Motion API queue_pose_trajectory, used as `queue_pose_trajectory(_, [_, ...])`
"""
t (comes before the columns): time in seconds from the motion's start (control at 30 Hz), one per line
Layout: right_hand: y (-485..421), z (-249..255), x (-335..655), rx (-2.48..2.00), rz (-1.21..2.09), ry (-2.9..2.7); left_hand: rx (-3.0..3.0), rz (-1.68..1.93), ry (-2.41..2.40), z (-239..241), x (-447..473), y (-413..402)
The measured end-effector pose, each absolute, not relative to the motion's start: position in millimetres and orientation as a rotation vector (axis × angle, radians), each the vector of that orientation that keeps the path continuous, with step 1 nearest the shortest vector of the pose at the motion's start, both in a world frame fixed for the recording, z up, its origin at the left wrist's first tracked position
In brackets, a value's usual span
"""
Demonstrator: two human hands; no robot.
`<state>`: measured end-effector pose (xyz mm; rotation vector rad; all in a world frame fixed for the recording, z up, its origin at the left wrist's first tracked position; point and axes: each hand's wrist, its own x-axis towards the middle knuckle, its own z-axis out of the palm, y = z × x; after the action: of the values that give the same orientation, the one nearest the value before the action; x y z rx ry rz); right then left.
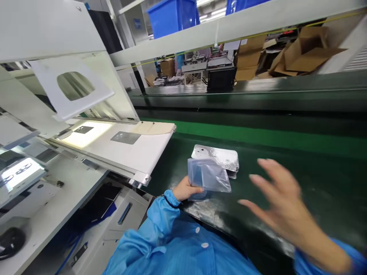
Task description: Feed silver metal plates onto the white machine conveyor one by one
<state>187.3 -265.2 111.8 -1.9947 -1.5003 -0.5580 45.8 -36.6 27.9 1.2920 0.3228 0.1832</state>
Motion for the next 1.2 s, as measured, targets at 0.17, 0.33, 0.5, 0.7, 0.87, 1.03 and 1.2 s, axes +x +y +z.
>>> queue_pose_trajectory(0.17, [-191.4, 139.0, 170.4, -1.451, -0.441, -1.684, 1.359, 0.209, 0.199, 24.2, 40.0, -31.1])
queue_pose_trajectory(0.33, [-176.4, 189.2, 171.5, -1.074, -0.136, -0.945, 1.334, 0.216, 0.218, 8.9, 34.2, -19.8])
queue_pose_trajectory(0.5, [-185.4, 205.8, 186.1, -1.383, -0.484, -1.153, 1.366, 0.242, 0.187, 4.9, 34.5, -15.7])
queue_pose_trajectory(0.7, [-165.9, 166.6, 190.1, -1.994, 0.108, -1.626, 1.493, 0.302, 0.145, 13.7, 33.7, -11.1])
queue_pose_trajectory(0.87, [-157.1, 156.2, 185.5, -1.865, 0.298, -1.375, 1.591, 0.238, 0.153, 11.3, 26.5, 2.7])
queue_pose_trajectory(1.03, [-155.2, 153.2, 179.6, -1.833, 0.457, -1.166, 1.61, 0.107, 0.107, 0.5, 25.6, 9.6])
queue_pose_trajectory(1.2, [-151.4, 148.7, 175.9, -1.782, 0.613, -1.093, 1.579, 0.159, 0.09, -3.2, 28.6, 7.3])
